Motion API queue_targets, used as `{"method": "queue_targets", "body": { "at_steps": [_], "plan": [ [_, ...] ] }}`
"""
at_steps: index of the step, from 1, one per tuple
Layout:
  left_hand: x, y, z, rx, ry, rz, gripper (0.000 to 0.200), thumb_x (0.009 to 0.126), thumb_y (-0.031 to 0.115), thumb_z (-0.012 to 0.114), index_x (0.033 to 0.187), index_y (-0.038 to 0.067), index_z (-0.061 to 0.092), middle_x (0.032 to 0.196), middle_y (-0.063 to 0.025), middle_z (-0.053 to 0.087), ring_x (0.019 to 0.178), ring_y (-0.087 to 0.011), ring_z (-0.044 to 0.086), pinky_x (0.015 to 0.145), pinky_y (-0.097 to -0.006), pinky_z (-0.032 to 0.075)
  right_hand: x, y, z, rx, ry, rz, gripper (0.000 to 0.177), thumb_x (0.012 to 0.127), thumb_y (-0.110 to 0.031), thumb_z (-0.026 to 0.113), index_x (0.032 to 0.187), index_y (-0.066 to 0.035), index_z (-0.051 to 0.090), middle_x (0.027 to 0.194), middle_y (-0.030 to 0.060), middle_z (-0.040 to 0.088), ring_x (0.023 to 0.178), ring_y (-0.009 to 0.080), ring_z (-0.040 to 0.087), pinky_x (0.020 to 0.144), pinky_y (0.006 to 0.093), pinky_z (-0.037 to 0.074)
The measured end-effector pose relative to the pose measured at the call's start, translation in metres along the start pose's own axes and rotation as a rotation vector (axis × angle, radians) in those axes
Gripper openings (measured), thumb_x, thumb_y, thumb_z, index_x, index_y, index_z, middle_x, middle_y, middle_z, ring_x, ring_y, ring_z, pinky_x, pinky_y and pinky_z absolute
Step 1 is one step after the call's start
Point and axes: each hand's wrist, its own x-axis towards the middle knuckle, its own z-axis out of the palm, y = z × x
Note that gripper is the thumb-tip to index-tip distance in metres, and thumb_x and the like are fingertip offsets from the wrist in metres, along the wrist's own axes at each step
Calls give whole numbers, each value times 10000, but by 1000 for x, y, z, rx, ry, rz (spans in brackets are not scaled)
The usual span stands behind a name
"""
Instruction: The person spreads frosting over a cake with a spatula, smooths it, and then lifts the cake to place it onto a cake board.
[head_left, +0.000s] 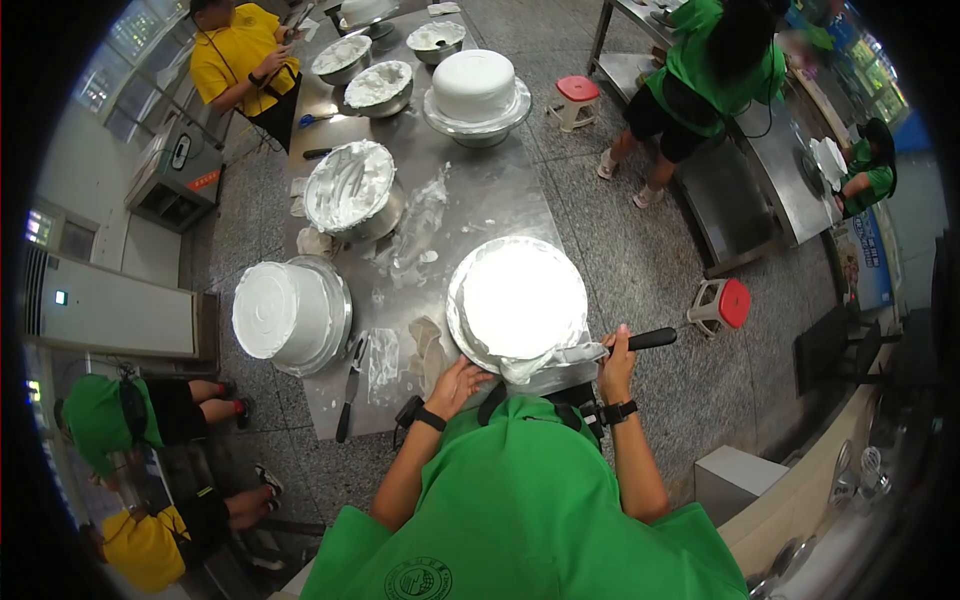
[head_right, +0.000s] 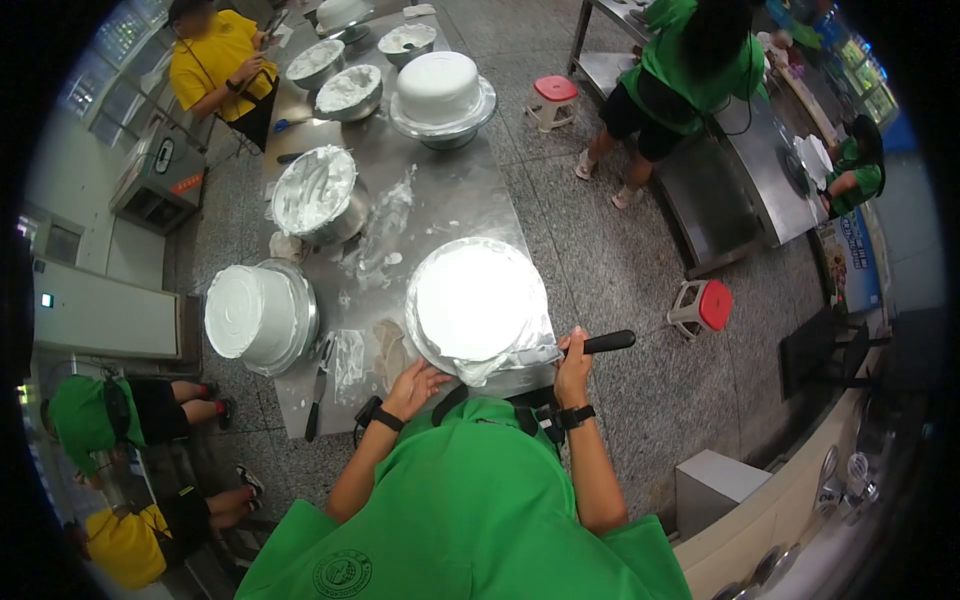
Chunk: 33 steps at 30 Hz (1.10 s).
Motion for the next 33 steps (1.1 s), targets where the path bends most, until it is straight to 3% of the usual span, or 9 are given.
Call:
{"method": "queue_targets", "body": {
  "at_steps": [10, 12, 16, 21, 23, 25, 27, 29, 33],
  "plan": [
    [-2, -18, -11, -364, -28, 76, 582, 1016, 516, 327, 1403, 89, 406, 1316, -98, 548, 1159, -252, 541, 935, -389, 441, -13, -15, 31, 220, -12, 83, 348, 1020, -358, 480, 744, -149, 444, 569, -41, 391, 442, 48, 311, 437, 218, 269],
    [0, -21, -18, -341, -58, 92, 590, 1014, 519, 325, 1384, 70, 419, 1321, -105, 543, 1182, -265, 528, 943, -397, 443, -15, -29, 41, 513, -126, 155, 331, 1018, -365, 481, 756, -163, 458, 563, -47, 393, 427, 40, 295, 424, 210, 248],
    [1, -22, -24, -327, -35, 87, 534, 1018, 465, 377, 1374, 70, 418, 1317, -121, 526, 1201, -273, 517, 959, -413, 443, -10, -55, 58, 647, -121, 152, 302, 1012, -369, 493, 786, -171, 471, 581, -49, 409, 414, 41, 279, 442, 212, 244],
    [-21, 2, -7, 269, 241, 109, 322, 999, 312, 471, 1152, 53, 585, 1060, -63, 641, 954, -170, 619, 832, -270, 474, -23, -80, 78, 545, -213, 58, 280, 1016, -334, 486, 809, -152, 437, 619, -41, 429, 475, 46, 330, 479, 226, 283],
    [-34, 17, 6, 296, 248, 220, 301, 997, 300, 482, 1041, 37, 621, 949, -45, 646, 881, -139, 617, 785, -246, 466, -33, -85, 84, 495, -289, 21, 270, 1019, -316, 481, 821, -141, 423, 652, -32, 444, 516, 54, 365, 496, 229, 301],
    [-55, 39, 26, 257, 29, 322, 301, 987, 303, 513, 1009, 26, 630, 904, -37, 636, 863, -117, 606, 773, -245, 456, -45, -86, 92, 214, -354, -77, 246, 1007, -278, 514, 839, -134, 407, 683, -23, 465, 557, 64, 403, 535, 221, 337],
    [-70, 61, 57, 262, -21, 327, 312, 998, 289, 494, 988, 13, 638, 882, -46, 644, 844, -115, 600, 762, -240, 456, -52, -78, 96, 251, -428, -91, 214, 987, -216, 559, 863, -123, 410, 722, -14, 493, 608, 66, 446, 572, 219, 372],
    [-77, 78, 89, 418, -209, 334, 329, 1013, 281, 464, 996, 2, 638, 883, -50, 651, 836, -117, 598, 764, -239, 459, -64, -79, 107, -49, -532, -154, 176, 968, -135, 580, 899, -105, 421, 751, 0, 513, 644, 66, 468, 588, 226, 389],
    [-80, 88, 136, 573, -396, 230, 390, 1029, 313, 420, 1025, -14, 632, 922, -74, 665, 842, -133, 600, 789, -261, 461, -71, -55, 120, -229, -533, -377, 177, 891, 20, 647, 890, -59, 489, 740, 24, 519, 646, 92, 478, 587, 234, 402]
  ]
}}
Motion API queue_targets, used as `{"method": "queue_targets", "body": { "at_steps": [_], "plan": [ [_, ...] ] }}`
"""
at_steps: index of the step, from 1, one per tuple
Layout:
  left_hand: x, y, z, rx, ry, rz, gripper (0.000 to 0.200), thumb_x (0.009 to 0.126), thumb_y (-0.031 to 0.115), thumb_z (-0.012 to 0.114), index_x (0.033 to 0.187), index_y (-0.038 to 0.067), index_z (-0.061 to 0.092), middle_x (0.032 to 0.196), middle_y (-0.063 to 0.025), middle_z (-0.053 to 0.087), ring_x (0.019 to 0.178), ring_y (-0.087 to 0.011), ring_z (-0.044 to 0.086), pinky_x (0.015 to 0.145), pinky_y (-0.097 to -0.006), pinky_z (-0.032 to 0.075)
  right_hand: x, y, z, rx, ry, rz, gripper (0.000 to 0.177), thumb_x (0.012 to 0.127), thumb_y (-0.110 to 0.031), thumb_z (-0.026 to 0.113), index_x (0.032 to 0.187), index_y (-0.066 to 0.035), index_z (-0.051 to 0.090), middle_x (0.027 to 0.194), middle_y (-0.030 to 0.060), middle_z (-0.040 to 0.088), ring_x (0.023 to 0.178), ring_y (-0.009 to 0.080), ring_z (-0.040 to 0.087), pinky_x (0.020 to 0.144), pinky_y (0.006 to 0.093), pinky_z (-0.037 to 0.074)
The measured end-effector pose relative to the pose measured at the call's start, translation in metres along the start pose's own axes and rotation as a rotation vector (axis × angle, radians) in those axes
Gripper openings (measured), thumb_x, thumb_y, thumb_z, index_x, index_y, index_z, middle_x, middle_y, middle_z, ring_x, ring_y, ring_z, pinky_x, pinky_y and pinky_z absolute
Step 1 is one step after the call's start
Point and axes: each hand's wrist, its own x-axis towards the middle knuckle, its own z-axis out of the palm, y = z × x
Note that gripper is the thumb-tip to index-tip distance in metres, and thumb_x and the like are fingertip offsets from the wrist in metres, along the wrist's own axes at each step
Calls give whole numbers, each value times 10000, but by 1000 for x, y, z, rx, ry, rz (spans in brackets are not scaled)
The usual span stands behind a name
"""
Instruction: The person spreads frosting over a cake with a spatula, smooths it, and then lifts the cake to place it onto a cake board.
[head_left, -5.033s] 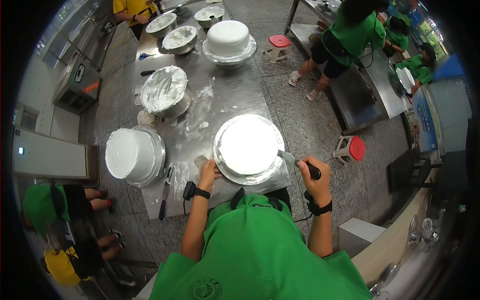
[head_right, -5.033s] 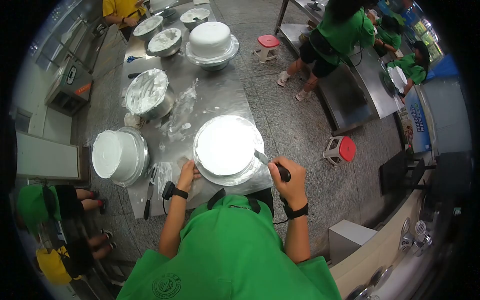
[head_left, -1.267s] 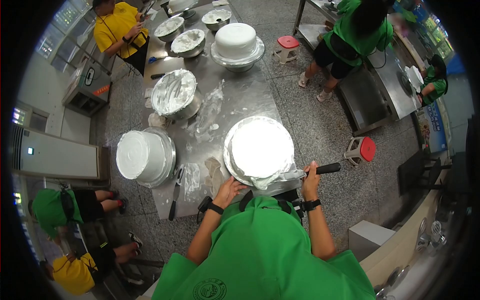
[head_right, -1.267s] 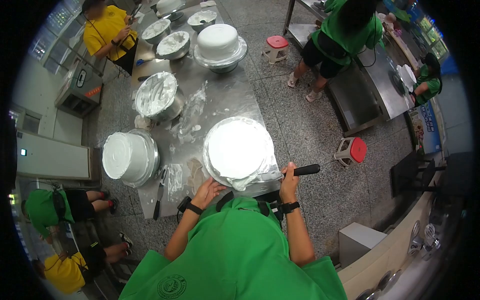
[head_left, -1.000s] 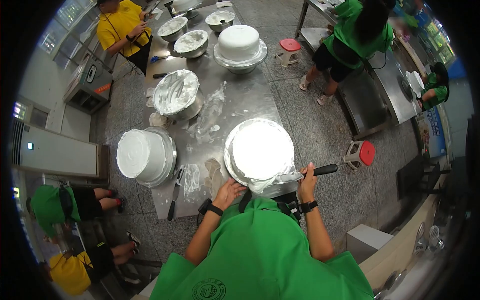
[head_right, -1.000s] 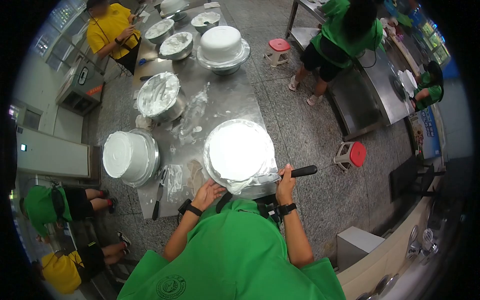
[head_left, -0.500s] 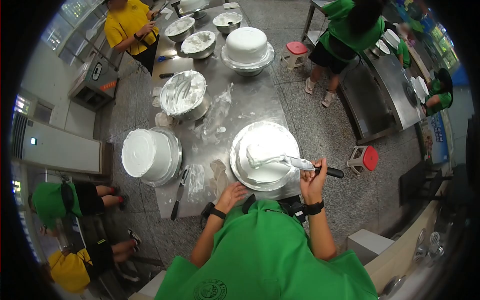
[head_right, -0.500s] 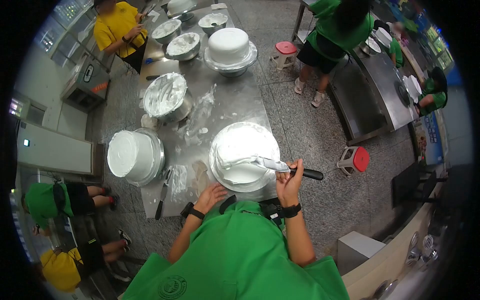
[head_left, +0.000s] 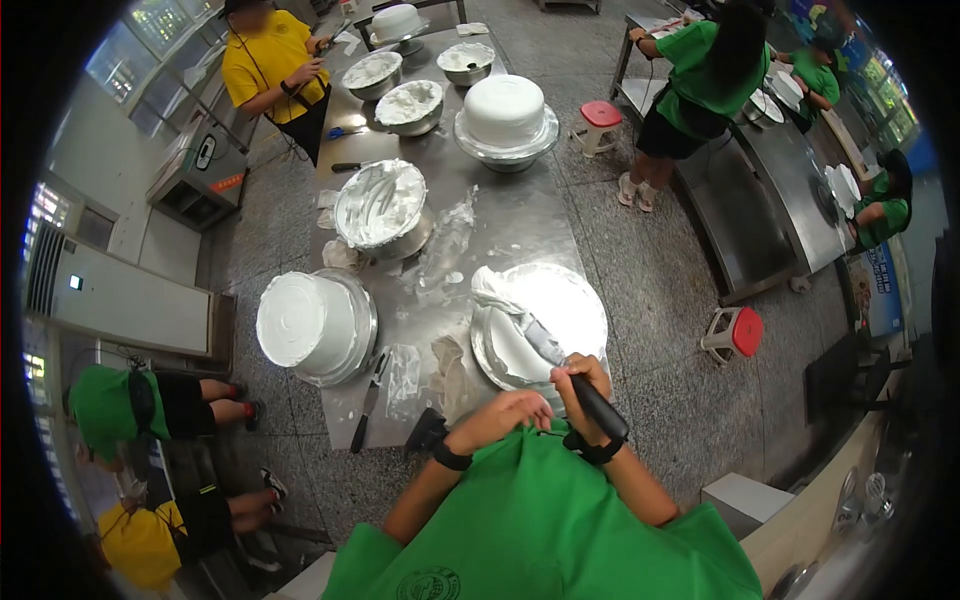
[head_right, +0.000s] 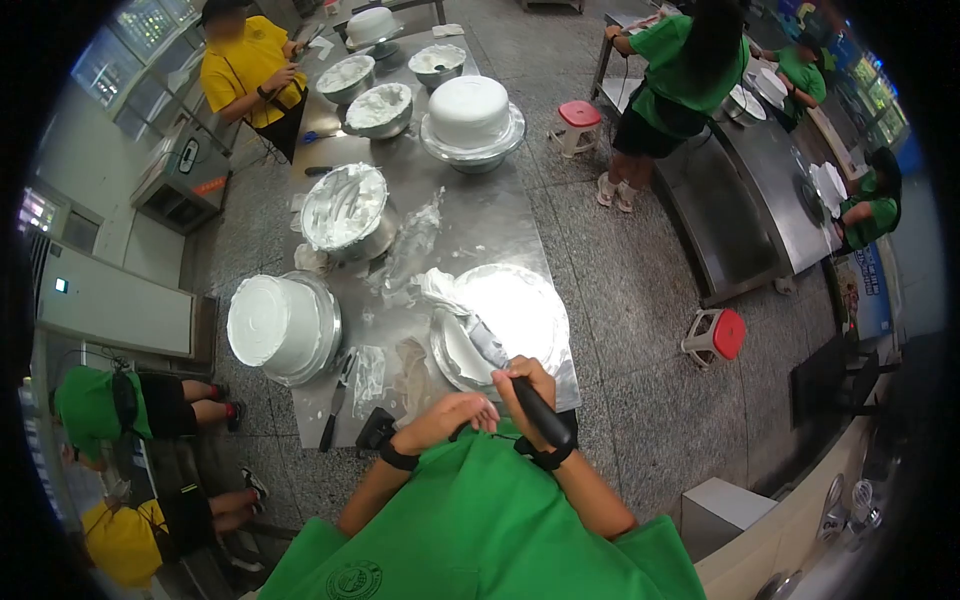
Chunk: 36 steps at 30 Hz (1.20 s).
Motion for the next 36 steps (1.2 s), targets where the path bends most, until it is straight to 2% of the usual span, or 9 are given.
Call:
{"method": "queue_targets", "body": {
  "at_steps": [4, 6, 9, 17, 22, 26, 29, 32, 36],
  "plan": [
    [3, 14, 25, 90, -169, -15, 450, 1037, 381, 408, 971, 0, 638, 896, -76, 673, 843, -130, 618, 771, -271, 470, 7, 2, 3, -303, -33, -231, 181, 831, 34, 703, 870, -37, 541, 720, 60, 505, 627, 164, 502, 570, 281, 415],
    [3, 16, 26, 115, -155, -5, 451, 1033, 393, 427, 954, 0, 636, 879, -76, 673, 833, -133, 625, 752, -280, 482, 14, -2, 3, -486, -83, -349, 224, 756, 29, 757, 886, -29, 583, 735, 91, 494, 639, 234, 522, 566, 327, 426],
    [3, 14, 25, 234, -81, -7, 393, 1023, 351, 480, 965, -5, 636, 887, -66, 672, 821, -135, 621, 740, -279, 485, 18, -6, 5, -583, -82, -324, 253, 729, 14, 768, 933, -48, 633, 761, 90, 474, 683, 244, 511, 577, 344, 415],
    [3, 4, 46, -391, 72, 57, 320, 978, 225, 581, 1181, -16, 526, 995, -121, 642, 924, -208, 659, 871, -345, 531, 25, -13, -3, -675, -197, -376, 430, 649, 12, 712, 1065, -99, 700, 784, 65, 452, 726, 230, 505, 613, 332, 423],
    [-8, 17, 28, -464, 144, 188, 339, 977, 155, 555, 1255, 11, 426, 958, -92, 591, 825, -196, 634, 753, -335, 531, 33, -22, 10, -610, -237, -516, 542, 652, 30, 670, 1175, -112, 674, 918, 92, 586, 825, 264, 572, 710, 343, 482],
    [-8, 27, -21, -455, 656, 378, 317, 989, 131, 508, 1271, 28, 407, 823, -28, 500, 658, -114, 490, 595, -249, 414, 25, -23, 5, -647, -263, -413, 534, 722, 114, 631, 1213, -96, 649, 955, 106, 608, 842, 263, 584, 733, 353, 498],
    [-5, 20, -91, -37, 1035, 437, 302, 1024, 230, 470, 1255, 34, 473, 770, 42, 448, 629, -31, 410, 554, -172, 338, 12, -18, -8, -643, -248, -339, 487, 766, 118, 613, 1210, -80, 642, 938, 117, 598, 845, 275, 580, 727, 351, 491],
    [3, -16, -170, 748, 1412, 466, 344, 1035, 242, 425, 1262, -11, 476, 918, -78, 576, 841, -201, 560, 783, -334, 455, -2, -13, -22, -618, -241, -247, 421, 799, 98, 605, 1193, -48, 634, 914, 135, 590, 843, 292, 574, 736, 367, 476],
    [5, -63, -228, 721, 1497, 280, 339, 1008, 242, 490, 1241, -5, 493, 1047, -209, 580, 1001, -364, 549, 902, -406, 419, -21, -13, -33, -647, -289, -168, 337, 846, 45, 588, 1174, -23, 619, 882, 148, 591, 838, 306, 562, 757, 384, 454]
  ]
}}
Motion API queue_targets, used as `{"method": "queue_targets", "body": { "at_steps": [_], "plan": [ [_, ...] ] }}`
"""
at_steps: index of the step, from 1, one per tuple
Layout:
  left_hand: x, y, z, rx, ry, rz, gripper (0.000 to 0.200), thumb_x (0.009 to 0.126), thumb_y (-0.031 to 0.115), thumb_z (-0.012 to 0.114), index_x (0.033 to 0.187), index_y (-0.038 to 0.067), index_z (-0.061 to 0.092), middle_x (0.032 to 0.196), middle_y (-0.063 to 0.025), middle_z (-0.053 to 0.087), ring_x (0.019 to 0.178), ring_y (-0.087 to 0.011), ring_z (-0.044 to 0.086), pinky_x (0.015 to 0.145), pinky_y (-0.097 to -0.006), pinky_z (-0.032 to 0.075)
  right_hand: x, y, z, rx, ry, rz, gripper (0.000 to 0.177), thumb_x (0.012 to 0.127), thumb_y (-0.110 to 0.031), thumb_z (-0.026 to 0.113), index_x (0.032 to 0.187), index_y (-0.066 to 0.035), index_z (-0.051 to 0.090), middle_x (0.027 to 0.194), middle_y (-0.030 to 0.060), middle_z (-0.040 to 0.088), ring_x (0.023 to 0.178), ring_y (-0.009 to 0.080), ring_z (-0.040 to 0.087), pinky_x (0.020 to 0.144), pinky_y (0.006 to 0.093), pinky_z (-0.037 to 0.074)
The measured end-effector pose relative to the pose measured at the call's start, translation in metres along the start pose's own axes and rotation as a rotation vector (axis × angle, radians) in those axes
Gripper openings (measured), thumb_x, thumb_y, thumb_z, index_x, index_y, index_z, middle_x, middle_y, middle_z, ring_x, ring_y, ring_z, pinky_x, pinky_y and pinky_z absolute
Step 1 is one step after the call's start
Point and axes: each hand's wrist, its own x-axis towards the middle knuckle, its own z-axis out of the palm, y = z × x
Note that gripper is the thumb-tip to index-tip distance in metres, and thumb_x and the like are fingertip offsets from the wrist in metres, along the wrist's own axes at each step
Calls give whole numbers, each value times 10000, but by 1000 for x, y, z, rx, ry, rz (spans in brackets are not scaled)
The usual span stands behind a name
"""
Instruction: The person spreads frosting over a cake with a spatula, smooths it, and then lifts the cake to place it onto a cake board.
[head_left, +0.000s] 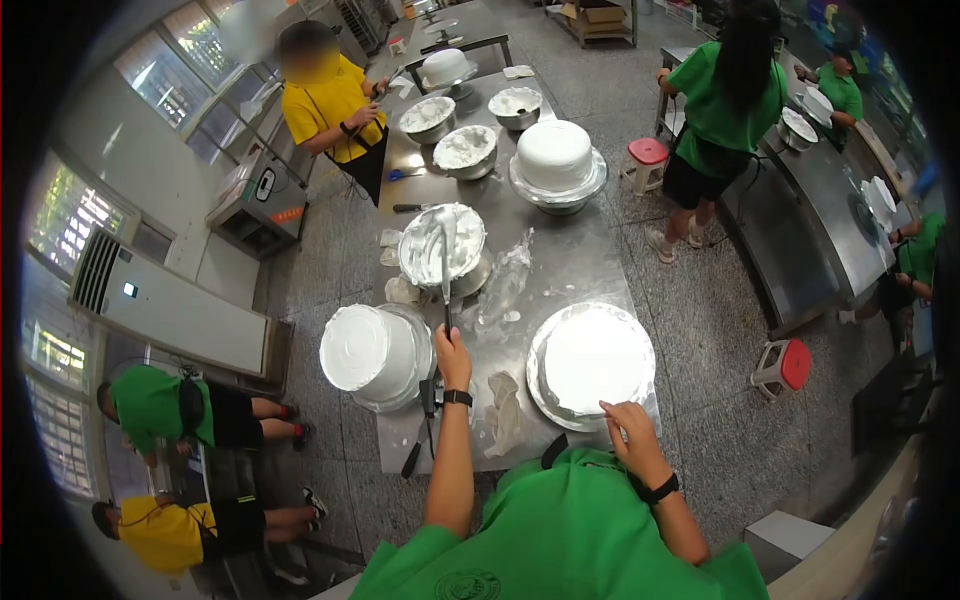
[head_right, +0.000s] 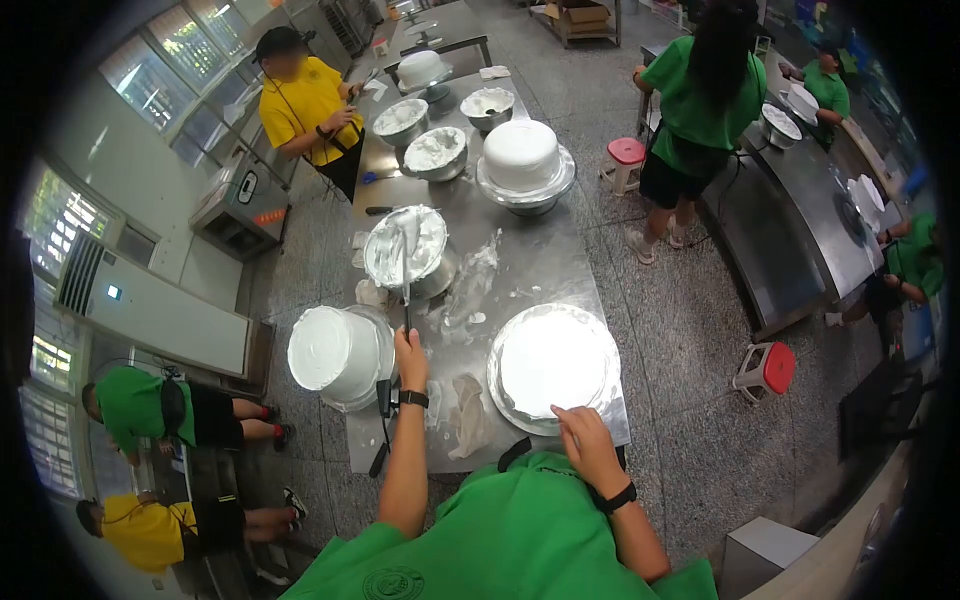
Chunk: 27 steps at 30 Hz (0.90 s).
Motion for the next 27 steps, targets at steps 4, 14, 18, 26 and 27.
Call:
{"method": "queue_targets", "body": {
  "at_steps": [4, 14, 18, 26, 27],
  "plan": [
    [3, -18, 9, -134, -16, -112, 245, 961, 194, 578, 1141, 41, 512, 878, -75, 590, 708, -199, 584, 615, -316, 467, -5, 0, -5, -21, -17, 12, 338, 843, 46, 586, 1174, -20, 614, 884, 143, 590, 835, 304, 558, 756, 385, 454],
    [-14, 25, -17, -641, -414, -607, 215, 944, 187, 613, 1111, 102, 506, 729, 8, 501, 479, -76, 469, 340, -202, 298, 4, 1, -2, 0, -84, 42, 297, 849, 57, 569, 1132, -14, 622, 851, 131, 593, 821, 296, 578, 740, 384, 467],
    [-45, 28, -33, -641, -443, -666, 359, 954, 193, 597, 1278, 90, 481, 709, 10, 487, 465, -72, 443, 345, -198, 270, 7, 0, 1, 12, -94, 25, 314, 831, 71, 567, 1128, -16, 621, 845, 126, 594, 817, 293, 581, 736, 381, 470],
    [-129, 34, -83, -432, -504, -599, 371, 960, 179, 585, 1292, 56, 474, 708, 29, 491, 484, -45, 424, 393, -186, 287, 6, 5, -1, 32, -103, -21, 395, 782, 85, 578, 1156, -39, 610, 837, 122, 589, 777, 288, 583, 698, 378, 477],
    [-142, 41, -88, -433, -515, -605, 371, 960, 179, 585, 1292, 56, 474, 708, 29, 491, 484, -45, 424, 393, -186, 287, 6, 2, -4, 26, -103, -10, 395, 782, 85, 578, 1156, -39, 610, 837, 122, 589, 777, 288, 583, 698, 378, 477]
  ]
}}
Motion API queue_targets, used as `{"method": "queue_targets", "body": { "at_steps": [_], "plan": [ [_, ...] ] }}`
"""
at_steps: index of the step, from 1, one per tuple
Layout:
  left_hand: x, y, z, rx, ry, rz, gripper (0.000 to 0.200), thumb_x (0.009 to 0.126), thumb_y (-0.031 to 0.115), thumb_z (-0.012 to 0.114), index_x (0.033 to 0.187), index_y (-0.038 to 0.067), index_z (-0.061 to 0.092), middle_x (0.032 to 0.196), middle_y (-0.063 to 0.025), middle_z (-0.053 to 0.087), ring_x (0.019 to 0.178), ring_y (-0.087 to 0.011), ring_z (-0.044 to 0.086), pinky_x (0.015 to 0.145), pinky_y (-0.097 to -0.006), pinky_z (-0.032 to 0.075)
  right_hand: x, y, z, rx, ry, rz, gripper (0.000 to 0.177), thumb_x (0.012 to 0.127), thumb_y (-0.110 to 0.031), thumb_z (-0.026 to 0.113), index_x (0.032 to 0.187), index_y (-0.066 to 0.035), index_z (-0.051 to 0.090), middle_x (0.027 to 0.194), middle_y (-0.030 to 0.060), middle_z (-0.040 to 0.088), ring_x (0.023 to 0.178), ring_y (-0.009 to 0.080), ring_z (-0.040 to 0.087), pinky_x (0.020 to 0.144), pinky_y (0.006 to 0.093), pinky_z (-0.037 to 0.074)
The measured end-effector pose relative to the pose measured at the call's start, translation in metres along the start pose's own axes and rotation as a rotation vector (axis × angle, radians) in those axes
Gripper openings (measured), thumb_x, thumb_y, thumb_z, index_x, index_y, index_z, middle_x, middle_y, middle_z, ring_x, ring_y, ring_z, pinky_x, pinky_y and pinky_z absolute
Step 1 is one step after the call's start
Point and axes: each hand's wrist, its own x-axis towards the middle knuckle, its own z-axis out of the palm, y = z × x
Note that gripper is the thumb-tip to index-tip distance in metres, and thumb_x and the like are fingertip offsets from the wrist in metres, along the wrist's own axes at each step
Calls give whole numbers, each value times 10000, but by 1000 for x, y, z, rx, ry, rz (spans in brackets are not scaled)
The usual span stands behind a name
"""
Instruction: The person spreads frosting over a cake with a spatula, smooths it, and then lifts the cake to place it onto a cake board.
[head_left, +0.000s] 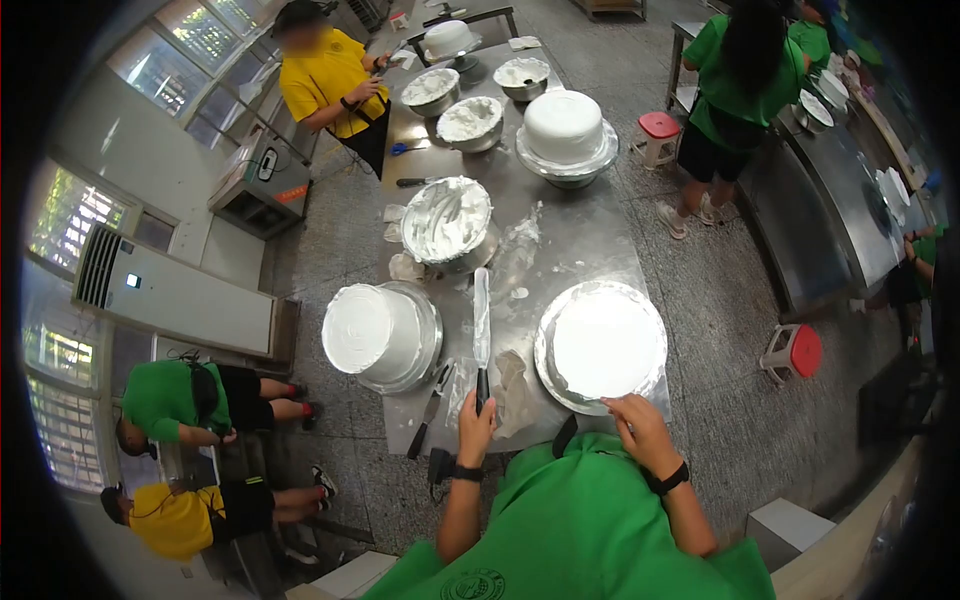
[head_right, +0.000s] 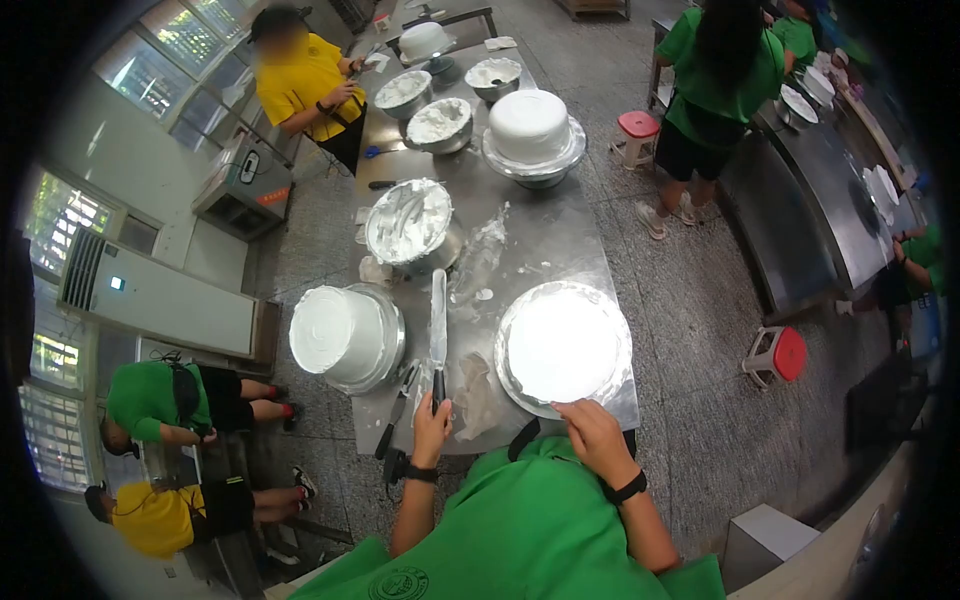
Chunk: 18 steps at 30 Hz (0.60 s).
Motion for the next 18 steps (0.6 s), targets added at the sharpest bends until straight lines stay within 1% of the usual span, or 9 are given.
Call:
{"method": "queue_targets", "body": {
  "at_steps": [2, 6, 8, 9, 12, 13, 15, 16, 18],
  "plan": [
    [-32, 8, 14, 61, -52, 177, 405, 962, 143, 584, 1328, 37, 447, 727, 31, 486, 513, -37, 410, 439, -186, 308, 5, -10, -4, -35, -54, -7, 410, 785, 69, 594, 1176, -53, 612, 836, 116, 582, 755, 288, 579, 684, 378, 476],
    [-87, 65, 61, -92, -247, 130, 453, 970, 106, 568, 1380, 12, 401, 758, 30, 482, 566, -35, 419, 503, -187, 338, 14, -24, -1, -81, -63, -101, 445, 770, 38, 630, 1200, -78, 618, 820, 102, 570, 738, 281, 575, 671, 393, 475],
    [-100, 101, 85, -125, -579, 50, 534, 983, 155, 567, 1460, 43, 352, 745, 42, 475, 627, -41, 440, 560, -202, 384, 22, -28, 0, -67, 34, -429, 468, 740, -1, 671, 1191, -121, 642, 796, 76, 550, 716, 266, 563, 639, 393, 462],
    [-102, 108, 94, -135, -576, 49, 534, 983, 155, 567, 1460, 43, 352, 745, 42, 475, 627, -41, 440, 560, -202, 384, 24, -34, -2, -69, 24, -431, 468, 740, -1, 671, 1191, -121, 642, 796, 76, 550, 716, 266, 563, 639, 393, 462],
    [-99, 137, 113, 53, -879, 151, 669, 1000, 86, 501, 1552, 65, 123, 855, -8, 520, 689, -72, 488, 637, -222, 442, 26, -43, -13, -238, 205, -324, 438, 686, -55, 724, 1104, -177, 689, 781, 42, 529, 672, 240, 533, 571, 350, 414],
    [-97, 144, 118, 44, -888, 147, 669, 1000, 86, 501, 1552, 65, 123, 855, -8, 520, 689, -72, 488, 637, -222, 442, 24, -32, -10, -261, 313, -319, 449, 645, -76, 755, 1077, -180, 692, 783, 61, 520, 658, 245, 518, 562, 351, 405],
    [-93, 152, 126, 116, -942, 331, 675, 994, 76, 502, 1552, 65, 121, 960, -41, 557, 740, -86, 523, 672, -224, 460, 16, -25, -16, -336, 401, -246, 363, 657, -96, 786, 994, -164, 671, 791, 77, 519, 668, 242, 523, 569, 341, 411],
    [-91, 150, 130, 56, -983, 352, 657, 995, 86, 499, 1548, 65, 145, 1066, -74, 593, 782, -103, 572, 700, -228, 478, 12, -20, -16, -352, 404, -234, 363, 657, -96, 786, 994, -164, 671, 791, 77, 519, 668, 242, 523, 569, 341, 411],
    [-88, 155, 133, 80, -1029, 340, 629, 1000, 100, 488, 1543, 63, 171, 1084, -87, 604, 793, -111, 591, 703, -229, 483, 2, -12, -16, -106, 526, -176, 256, 718, -142, 806, 862, -130, 594, 800, 84, 531, 673, 228, 532, 564, 329, 416]
  ]
}}
